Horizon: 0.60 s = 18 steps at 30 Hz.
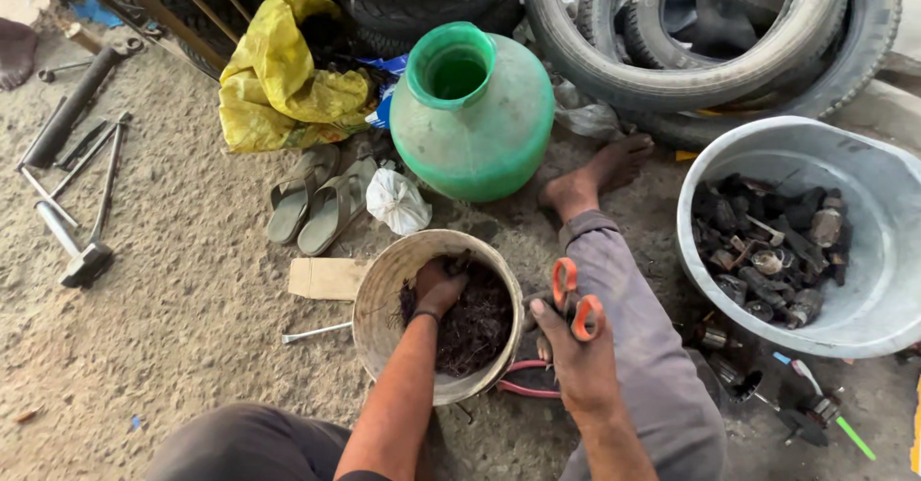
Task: The person sits on the ground and uses orange-handled scissors to cut thin wires from a dark, tangled mass held in their left hand. The cut pieces fall into a bucket placed between their legs.
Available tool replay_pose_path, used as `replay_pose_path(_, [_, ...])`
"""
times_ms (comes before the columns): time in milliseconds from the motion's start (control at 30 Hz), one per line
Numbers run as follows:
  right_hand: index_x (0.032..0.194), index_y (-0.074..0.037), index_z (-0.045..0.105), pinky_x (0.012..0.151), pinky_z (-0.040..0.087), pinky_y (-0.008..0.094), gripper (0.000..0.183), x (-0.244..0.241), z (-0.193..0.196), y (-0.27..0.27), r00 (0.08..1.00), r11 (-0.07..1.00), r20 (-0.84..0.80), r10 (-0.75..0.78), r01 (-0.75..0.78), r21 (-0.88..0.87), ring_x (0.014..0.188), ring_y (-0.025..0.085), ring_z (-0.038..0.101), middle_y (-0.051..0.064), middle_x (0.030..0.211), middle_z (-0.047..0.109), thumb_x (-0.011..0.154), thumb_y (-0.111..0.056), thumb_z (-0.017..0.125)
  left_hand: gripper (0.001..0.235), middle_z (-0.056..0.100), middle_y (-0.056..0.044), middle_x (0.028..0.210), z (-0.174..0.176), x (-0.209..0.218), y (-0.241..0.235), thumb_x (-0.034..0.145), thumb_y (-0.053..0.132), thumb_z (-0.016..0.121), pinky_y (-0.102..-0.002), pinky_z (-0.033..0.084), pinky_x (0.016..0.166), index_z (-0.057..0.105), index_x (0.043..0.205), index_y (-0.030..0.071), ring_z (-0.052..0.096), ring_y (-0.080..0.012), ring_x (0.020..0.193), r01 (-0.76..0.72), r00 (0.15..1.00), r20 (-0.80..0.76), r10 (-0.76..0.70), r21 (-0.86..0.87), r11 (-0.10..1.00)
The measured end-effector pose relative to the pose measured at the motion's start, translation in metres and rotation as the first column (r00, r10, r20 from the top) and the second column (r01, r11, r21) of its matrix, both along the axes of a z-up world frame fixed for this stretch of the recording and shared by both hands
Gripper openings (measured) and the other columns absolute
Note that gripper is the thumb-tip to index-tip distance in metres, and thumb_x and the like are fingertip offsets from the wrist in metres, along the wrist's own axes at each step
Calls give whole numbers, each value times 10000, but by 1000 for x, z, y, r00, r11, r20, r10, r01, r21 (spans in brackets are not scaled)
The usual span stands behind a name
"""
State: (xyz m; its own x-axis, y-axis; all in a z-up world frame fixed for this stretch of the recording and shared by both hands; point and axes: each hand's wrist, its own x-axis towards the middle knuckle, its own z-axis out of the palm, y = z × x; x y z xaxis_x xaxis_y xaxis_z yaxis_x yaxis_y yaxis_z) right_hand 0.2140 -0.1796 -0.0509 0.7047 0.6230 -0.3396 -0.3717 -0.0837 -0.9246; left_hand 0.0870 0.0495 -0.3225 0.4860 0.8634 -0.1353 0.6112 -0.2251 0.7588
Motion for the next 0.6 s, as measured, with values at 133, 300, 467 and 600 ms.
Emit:
replay_pose_path(133, [841, -92, 599, 448, 403, 255, 147, 7, -3, 1, 999, 998, 30, -45, 44, 40, 545, 52, 497, -31, 723, 588, 894, -73, 734, 610, 703, -205, 1238, 15, 1, 7, 669, 255, 811, -438, 484, 1031, 690, 1232, 55, 638, -381, 1190, 128, 992, 7, -128, 34, 991])
replay_pose_path(300, [966, -167, 545, 462, 428, 262, 193, 10, -18, 3, 996, 994, 12, -86, 85, 76, 580, 79, 533, -37, 797, 576, 896, -62, 691, 540, 726, -210, 1176, 78, -5, 11, 715, 231, 753, -435, 529, 993, 707, 1225, 58, 686, -358, 1110, 327, 923, -170, -345, -122, 937])
replay_pose_path(467, [1014, -96, 609, 449, 408, 276, 60, 25, -25, 8, 987, 985, -157, 46, -18, 173, 531, 142, 521, 49, 792, 623, 972, -137, 623, 433, 766, -176, 994, 197, -17, 12, 657, 181, 765, -429, 570, 848, 758, 1078, 82, 719, -344, 929, 430, 902, -27, -431, 158, 889])
replay_pose_path(600, [974, -107, 567, 561, 467, 286, 109, 41, -36, -4, 834, 781, -494, 245, 133, 610, 654, 145, 576, 25, 811, 595, 1039, -164, 634, 310, 766, -118, 855, 281, -56, 4, 729, 241, 822, -383, 598, 757, 766, 964, 46, 741, -241, 790, 348, 938, -28, -347, 47, 936])
